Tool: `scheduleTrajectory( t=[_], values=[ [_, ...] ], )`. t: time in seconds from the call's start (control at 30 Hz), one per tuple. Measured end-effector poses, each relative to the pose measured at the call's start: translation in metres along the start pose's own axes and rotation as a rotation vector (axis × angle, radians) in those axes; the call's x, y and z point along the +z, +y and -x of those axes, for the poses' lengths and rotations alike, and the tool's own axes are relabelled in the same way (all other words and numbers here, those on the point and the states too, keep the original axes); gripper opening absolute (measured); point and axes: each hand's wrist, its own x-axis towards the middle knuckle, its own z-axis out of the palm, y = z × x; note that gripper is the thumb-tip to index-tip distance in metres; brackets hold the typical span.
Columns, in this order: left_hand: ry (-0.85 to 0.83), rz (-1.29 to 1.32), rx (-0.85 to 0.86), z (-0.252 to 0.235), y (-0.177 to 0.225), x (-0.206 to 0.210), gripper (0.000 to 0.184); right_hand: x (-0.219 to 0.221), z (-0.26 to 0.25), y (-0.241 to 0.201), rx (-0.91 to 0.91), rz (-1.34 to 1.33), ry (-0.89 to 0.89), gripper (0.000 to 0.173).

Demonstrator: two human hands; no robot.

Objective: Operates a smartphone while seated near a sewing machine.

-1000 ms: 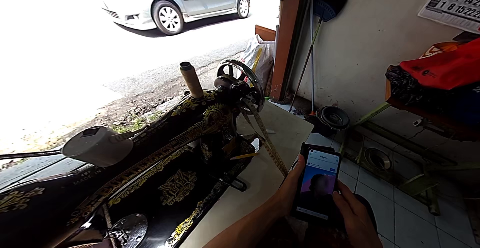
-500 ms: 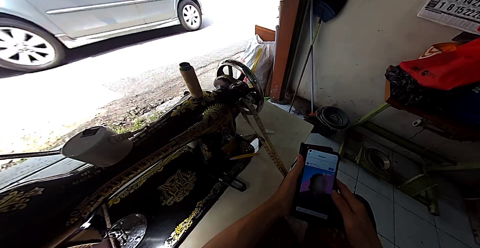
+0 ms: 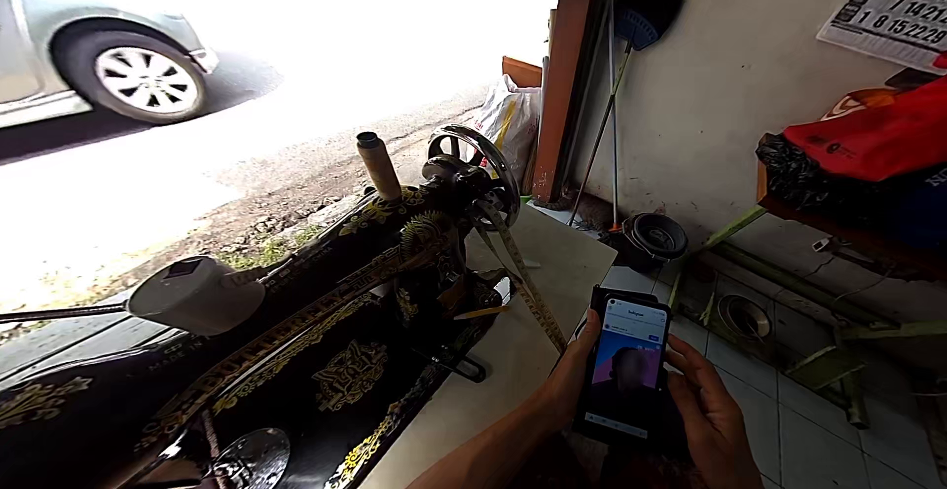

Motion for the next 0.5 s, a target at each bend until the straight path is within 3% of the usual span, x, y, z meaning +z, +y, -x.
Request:
scheduleTrajectory(
  t=[0.5],
  values=[
    [-0.013,0.009,-0.055,0.0012,-0.0001,0.0011,0.064,-0.002,0.0009,-0.0006,0.031,-0.044,0.018,0.036]
  ],
)
